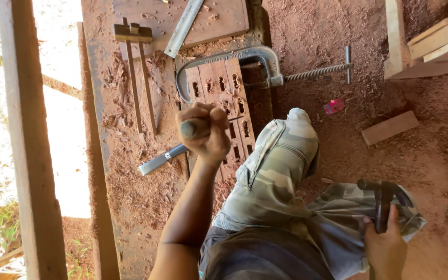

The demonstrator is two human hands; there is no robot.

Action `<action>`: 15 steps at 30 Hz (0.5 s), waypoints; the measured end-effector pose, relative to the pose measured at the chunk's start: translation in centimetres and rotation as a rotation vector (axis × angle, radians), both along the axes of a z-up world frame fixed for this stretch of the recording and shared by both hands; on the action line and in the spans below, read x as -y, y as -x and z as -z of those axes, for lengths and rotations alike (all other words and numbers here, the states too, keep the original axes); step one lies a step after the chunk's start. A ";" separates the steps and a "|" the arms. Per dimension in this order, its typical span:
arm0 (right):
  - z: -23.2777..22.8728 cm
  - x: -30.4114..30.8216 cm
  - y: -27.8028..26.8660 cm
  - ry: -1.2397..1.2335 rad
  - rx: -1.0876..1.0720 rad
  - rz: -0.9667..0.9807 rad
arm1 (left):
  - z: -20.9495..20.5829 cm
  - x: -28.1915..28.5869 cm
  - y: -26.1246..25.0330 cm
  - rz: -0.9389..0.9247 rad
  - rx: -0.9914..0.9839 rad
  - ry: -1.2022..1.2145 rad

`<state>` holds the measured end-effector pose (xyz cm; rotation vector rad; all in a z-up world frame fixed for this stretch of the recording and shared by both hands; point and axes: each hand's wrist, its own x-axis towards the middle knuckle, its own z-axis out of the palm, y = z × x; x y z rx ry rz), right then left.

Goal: The person sits on the floor and uses a hammer and chisel to carve a piece of wood clamped to a workbench. They repeatedly strike the chisel to remove wood shavings and shape the material.

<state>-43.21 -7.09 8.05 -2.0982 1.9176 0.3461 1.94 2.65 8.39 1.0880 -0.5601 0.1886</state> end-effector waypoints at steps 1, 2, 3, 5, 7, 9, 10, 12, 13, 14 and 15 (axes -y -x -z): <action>0.1 -0.1 0.1 0.027 0.012 -0.021 | 0.3 0.4 -0.1 -0.015 0.056 -0.032; 0.2 -0.2 0.2 0.052 0.022 -0.041 | 0.6 0.9 -0.2 -0.028 0.109 -0.064; 0.2 -0.2 0.1 0.053 0.022 -0.042 | 0.7 0.7 0.3 -0.029 0.109 -0.064; 0.1 -0.3 0.0 0.059 0.023 -0.021 | 0.9 0.2 1.4 0.065 0.074 -0.176; -0.4 -0.3 -0.4 0.030 0.013 0.009 | 0.4 -0.5 2.3 0.045 0.058 -0.183; -0.4 0.0 -0.7 0.005 0.007 0.038 | 0.1 -0.7 2.3 0.025 0.046 -0.186; -0.3 0.0 -0.5 0.021 0.007 0.008 | -0.1 -0.7 2.1 0.049 0.048 -0.051; -0.3 -0.3 -0.3 0.037 0.009 -0.025 | 0.0 -0.4 1.6 0.068 0.053 0.085; -0.4 -0.4 -0.2 0.049 0.048 -0.032 | 0.3 -0.2 1.2 0.008 0.084 -0.027; -0.4 -0.5 -0.3 0.063 0.090 -0.039 | 0.5 0.2 0.7 -0.054 0.118 -0.137; -0.2 -0.3 -0.3 0.066 0.095 -0.043 | 1.1 0.1 1.1 -0.058 0.123 -0.134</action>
